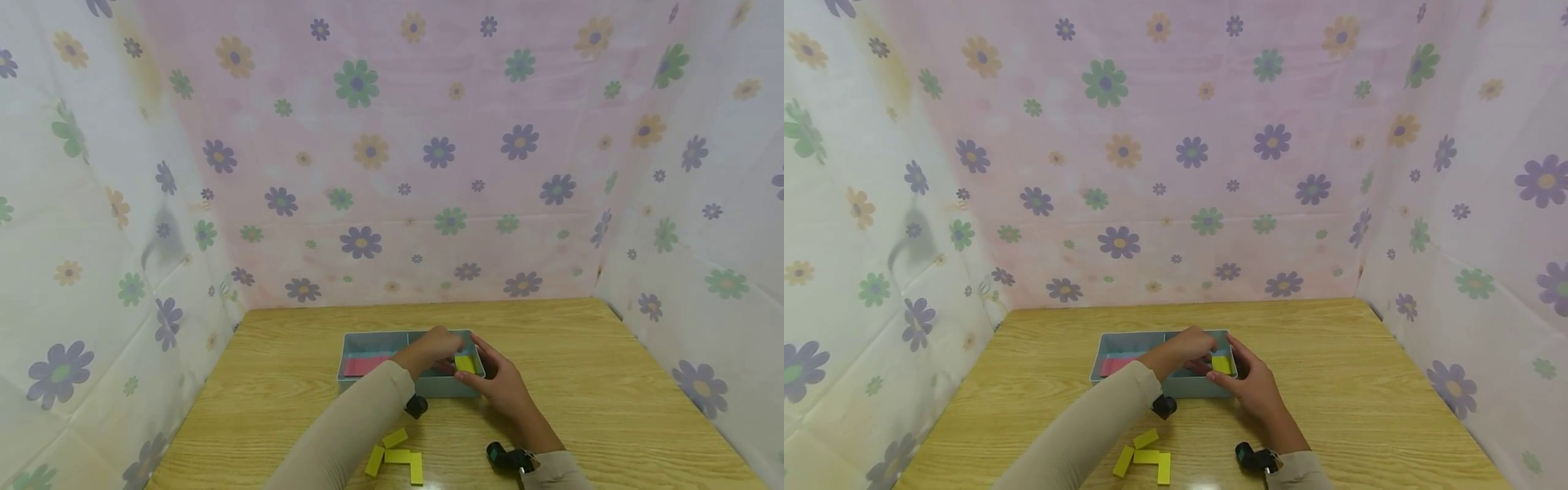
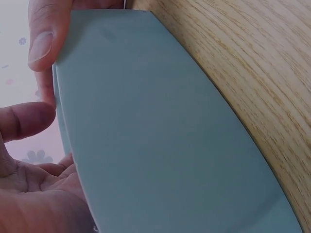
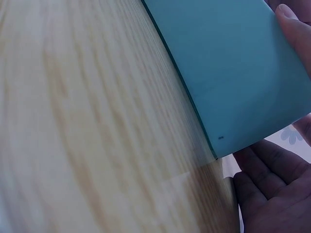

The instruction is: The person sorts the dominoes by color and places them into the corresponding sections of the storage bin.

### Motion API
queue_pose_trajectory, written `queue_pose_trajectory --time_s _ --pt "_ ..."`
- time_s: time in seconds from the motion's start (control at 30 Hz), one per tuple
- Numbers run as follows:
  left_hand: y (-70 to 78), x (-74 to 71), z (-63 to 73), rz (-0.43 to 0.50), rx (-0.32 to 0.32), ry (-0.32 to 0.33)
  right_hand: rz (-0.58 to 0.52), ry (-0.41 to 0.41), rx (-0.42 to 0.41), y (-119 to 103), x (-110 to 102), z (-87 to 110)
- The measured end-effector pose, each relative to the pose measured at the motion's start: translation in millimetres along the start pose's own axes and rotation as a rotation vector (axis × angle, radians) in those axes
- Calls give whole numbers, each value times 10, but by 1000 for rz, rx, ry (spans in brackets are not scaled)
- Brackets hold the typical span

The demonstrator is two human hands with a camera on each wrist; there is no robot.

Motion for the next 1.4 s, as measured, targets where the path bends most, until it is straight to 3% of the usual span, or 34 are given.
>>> queue_pose_trajectory --time_s 0.3,0.53,0.77,1.03,1.27,1.4 --pt "2 -25 -18 -44 11 7 26 1 3 15 3 -11" --pt "68 -144 8 -67 40 4 52 7 2 50 11 -29" --pt "120 -382 75 -28 154 -25 57 19 15 45 14 -36" --pt "83 -754 204 5 267 -2 57 24 13 -6 20 -15" --pt "-83 -1014 362 -60 357 109 98 30 20 -27 20 -16" --pt "-218 -1094 445 -61 384 119 101 30 18 -12 23 -22"
Point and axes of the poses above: each hand's wrist, its own z-axis away from the middle knuckle, its own x-axis out of the palm, y = z × x, the point moved 1 cm from there along -z, towards the middle knuckle, and after that the axes turned 14 degrees about y, right-handed, at the moved point
